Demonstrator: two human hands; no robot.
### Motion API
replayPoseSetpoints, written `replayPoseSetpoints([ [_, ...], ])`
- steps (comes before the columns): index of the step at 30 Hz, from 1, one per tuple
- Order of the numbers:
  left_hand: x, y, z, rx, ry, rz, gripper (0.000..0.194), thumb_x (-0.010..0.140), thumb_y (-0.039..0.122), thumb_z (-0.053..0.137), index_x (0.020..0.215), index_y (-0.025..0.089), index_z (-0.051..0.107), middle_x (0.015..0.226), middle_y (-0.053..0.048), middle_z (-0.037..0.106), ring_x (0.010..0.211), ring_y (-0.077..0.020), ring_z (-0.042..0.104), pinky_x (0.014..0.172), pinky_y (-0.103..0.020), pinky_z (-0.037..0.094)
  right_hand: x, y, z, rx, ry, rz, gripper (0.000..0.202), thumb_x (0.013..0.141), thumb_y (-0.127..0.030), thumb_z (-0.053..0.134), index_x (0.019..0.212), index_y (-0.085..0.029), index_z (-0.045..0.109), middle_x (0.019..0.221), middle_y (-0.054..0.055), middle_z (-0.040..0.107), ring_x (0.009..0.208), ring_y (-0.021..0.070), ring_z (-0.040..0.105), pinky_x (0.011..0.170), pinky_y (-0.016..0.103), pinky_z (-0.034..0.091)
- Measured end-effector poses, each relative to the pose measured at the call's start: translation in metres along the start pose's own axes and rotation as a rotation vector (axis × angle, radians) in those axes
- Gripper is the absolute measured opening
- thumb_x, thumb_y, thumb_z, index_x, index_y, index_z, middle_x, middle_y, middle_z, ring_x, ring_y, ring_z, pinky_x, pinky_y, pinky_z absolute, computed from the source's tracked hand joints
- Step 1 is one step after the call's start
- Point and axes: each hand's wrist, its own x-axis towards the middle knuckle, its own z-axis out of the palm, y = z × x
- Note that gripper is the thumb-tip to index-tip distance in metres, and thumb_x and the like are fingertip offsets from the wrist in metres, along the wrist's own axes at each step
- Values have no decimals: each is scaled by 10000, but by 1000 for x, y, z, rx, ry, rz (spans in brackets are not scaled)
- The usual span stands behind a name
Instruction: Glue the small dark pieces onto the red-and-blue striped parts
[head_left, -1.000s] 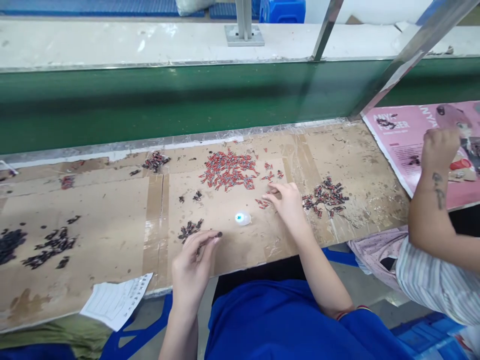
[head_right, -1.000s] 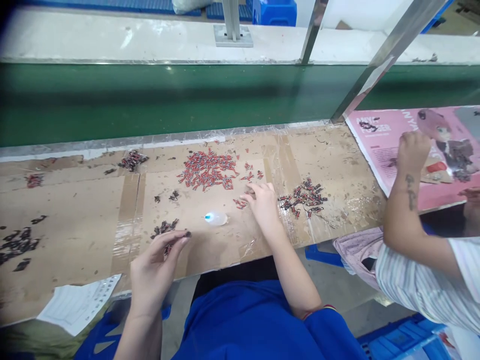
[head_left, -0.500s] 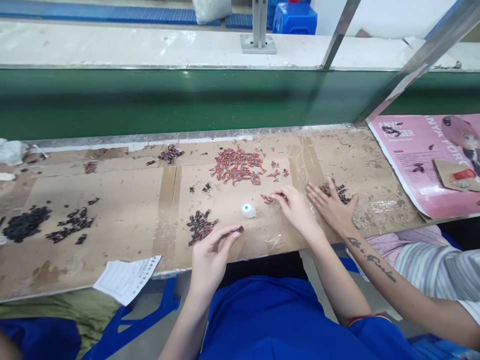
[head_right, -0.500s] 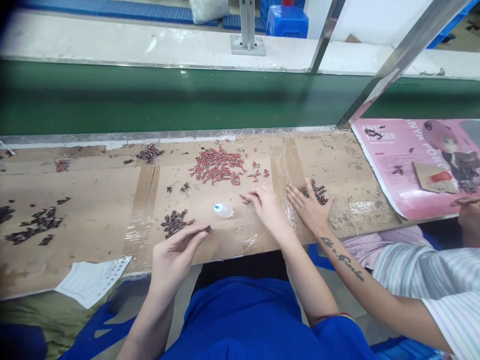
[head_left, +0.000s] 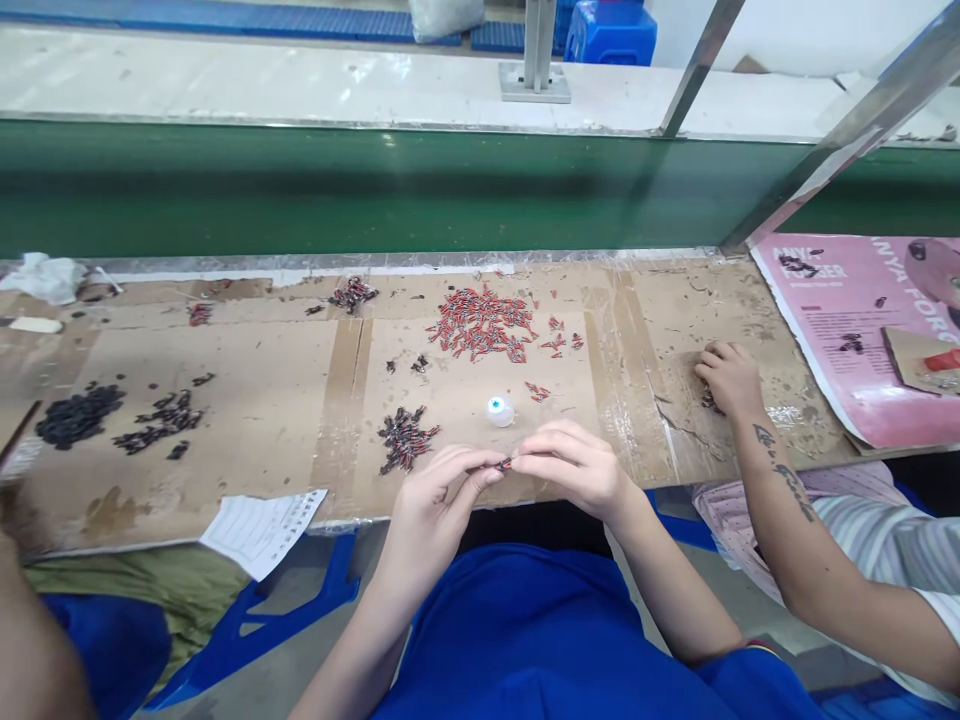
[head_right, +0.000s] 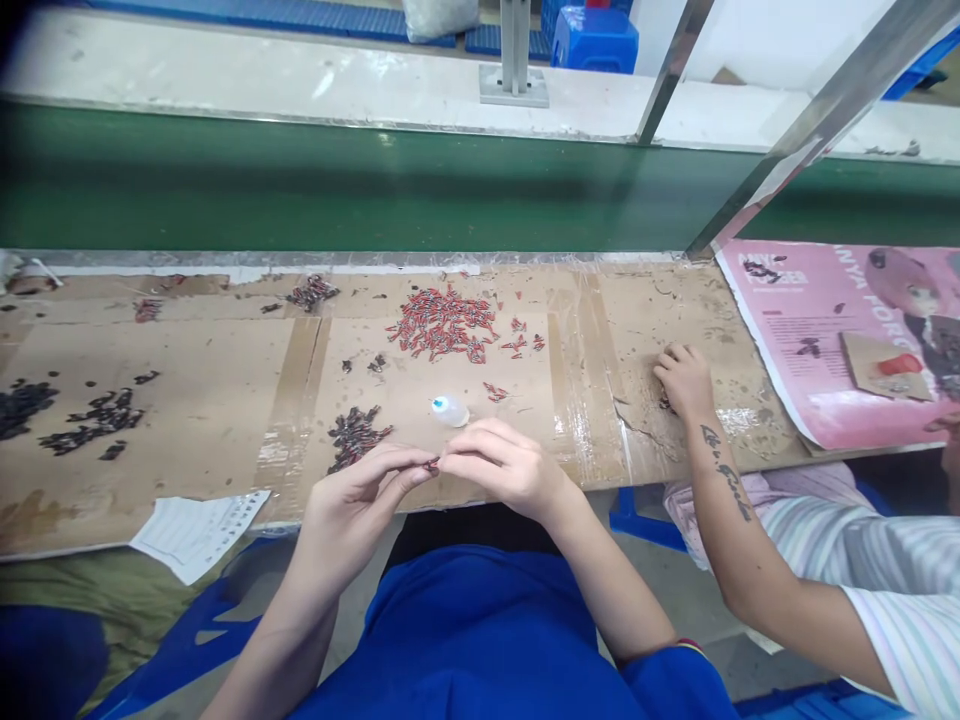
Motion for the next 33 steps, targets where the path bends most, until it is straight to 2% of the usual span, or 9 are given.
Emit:
replayPoseSetpoints([
  [5, 1, 4, -4, -62, -55, -109, 227, 824, 413, 678, 777, 208, 765, 770, -54, 765, 713, -194, 716, 687, -280, 594, 2, -1, -6, -126, -102, -151, 154, 935, -101, 581, 951, -195, 701, 862, 63, 734, 871, 170, 685, 751, 279, 608],
  [8, 5, 5, -6, -118, -100, -185, 222, 788, 417, 708, 756, 205, 764, 759, -52, 771, 708, -203, 727, 687, -285, 606, 7, 1, -9, -166, -116, -258, 146, 908, -94, 610, 953, -208, 688, 844, 51, 725, 828, 168, 682, 763, 278, 614],
  [13, 12, 9, -8, -267, -241, -284, 186, 739, 378, 744, 786, 201, 774, 780, -60, 778, 769, -221, 744, 741, -305, 623, 18, 4, -16, -257, -132, -402, 136, 906, -95, 602, 854, -184, 691, 767, 46, 709, 709, 157, 664, 679, 248, 605],
  [18, 14, 9, -9, -311, -314, -347, 200, 749, 373, 739, 835, 196, 774, 815, -65, 782, 821, -231, 750, 773, -322, 627, 20, 7, -17, -279, -172, -463, 157, 915, -97, 586, 828, -163, 698, 752, 49, 714, 693, 152, 665, 664, 243, 602],
  [23, 15, 3, -6, -295, -317, -337, 214, 743, 391, 739, 807, 188, 760, 783, -70, 774, 812, -236, 748, 772, -334, 627, 17, 10, -16, -264, -221, -481, 172, 926, -87, 567, 850, -138, 713, 744, 56, 719, 693, 158, 664, 677, 254, 601],
  [25, 16, 0, -4, -297, -312, -330, 213, 741, 387, 739, 799, 184, 756, 778, -72, 773, 787, -232, 745, 759, -333, 625, 15, 11, -15, -191, -229, -383, 183, 936, -76, 546, 886, -124, 715, 769, 71, 734, 740, 168, 676, 702, 266, 603],
  [27, 17, -4, -2, -304, -304, -328, 213, 741, 383, 733, 795, 178, 754, 778, -74, 773, 751, -225, 740, 743, -332, 622, 10, 11, -11, -55, -192, -216, 196, 954, -81, 524, 942, -126, 715, 817, 81, 755, 796, 168, 691, 730, 272, 606],
  [30, 17, -6, 1, -286, -269, -324, 211, 749, 365, 711, 806, 167, 753, 805, -79, 777, 762, -216, 735, 752, -317, 610, 1, 6, -2, 197, -64, 135, 139, 944, -161, 596, 988, -167, 727, 866, 73, 782, 799, 159, 720, 745, 281, 614],
  [33, 14, -6, 3, -233, -197, -276, 194, 772, 337, 681, 830, 164, 748, 849, -77, 779, 820, -209, 729, 796, -305, 592, -5, -3, 7, 405, 30, 558, 84, 855, -237, 726, 919, -203, 769, 864, 62, 797, 773, 170, 747, 729, 284, 623],
])
